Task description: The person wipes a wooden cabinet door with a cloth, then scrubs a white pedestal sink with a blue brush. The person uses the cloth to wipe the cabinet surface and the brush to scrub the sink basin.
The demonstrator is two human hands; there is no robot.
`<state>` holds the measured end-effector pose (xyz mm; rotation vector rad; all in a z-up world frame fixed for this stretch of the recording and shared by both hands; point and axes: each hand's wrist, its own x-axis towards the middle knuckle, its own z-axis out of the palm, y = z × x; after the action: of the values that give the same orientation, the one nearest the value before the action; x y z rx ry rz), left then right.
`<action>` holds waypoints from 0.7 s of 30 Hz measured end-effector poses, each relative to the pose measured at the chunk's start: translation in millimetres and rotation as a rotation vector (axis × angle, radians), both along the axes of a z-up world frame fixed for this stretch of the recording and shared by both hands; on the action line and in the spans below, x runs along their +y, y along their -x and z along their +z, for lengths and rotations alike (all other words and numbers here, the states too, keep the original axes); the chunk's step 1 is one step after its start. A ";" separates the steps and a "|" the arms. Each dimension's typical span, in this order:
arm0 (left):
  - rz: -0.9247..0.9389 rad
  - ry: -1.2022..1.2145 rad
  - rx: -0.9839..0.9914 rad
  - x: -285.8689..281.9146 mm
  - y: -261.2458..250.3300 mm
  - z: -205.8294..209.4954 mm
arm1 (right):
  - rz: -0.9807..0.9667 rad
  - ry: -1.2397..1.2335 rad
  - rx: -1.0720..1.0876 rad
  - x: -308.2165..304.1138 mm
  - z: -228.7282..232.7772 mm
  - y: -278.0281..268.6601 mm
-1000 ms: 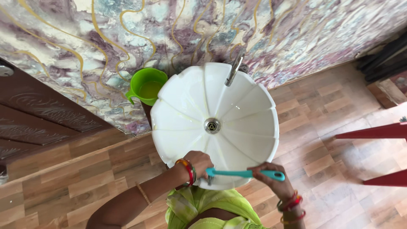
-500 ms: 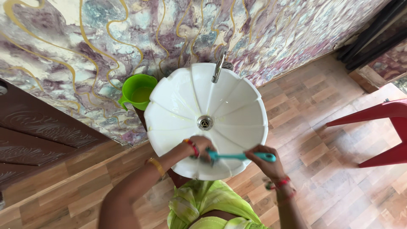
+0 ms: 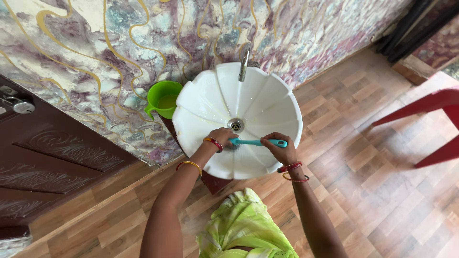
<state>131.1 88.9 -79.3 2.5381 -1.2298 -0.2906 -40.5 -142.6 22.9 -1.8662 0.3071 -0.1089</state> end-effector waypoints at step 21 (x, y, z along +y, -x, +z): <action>-0.072 -0.427 0.114 11.8 30.9 70.8 | -0.076 -0.095 0.025 25.9 3.1 36.3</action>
<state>100.1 100.7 -8.5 2.7775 -1.3329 -0.7793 -76.9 -116.7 26.0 -1.7636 0.3940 -0.1208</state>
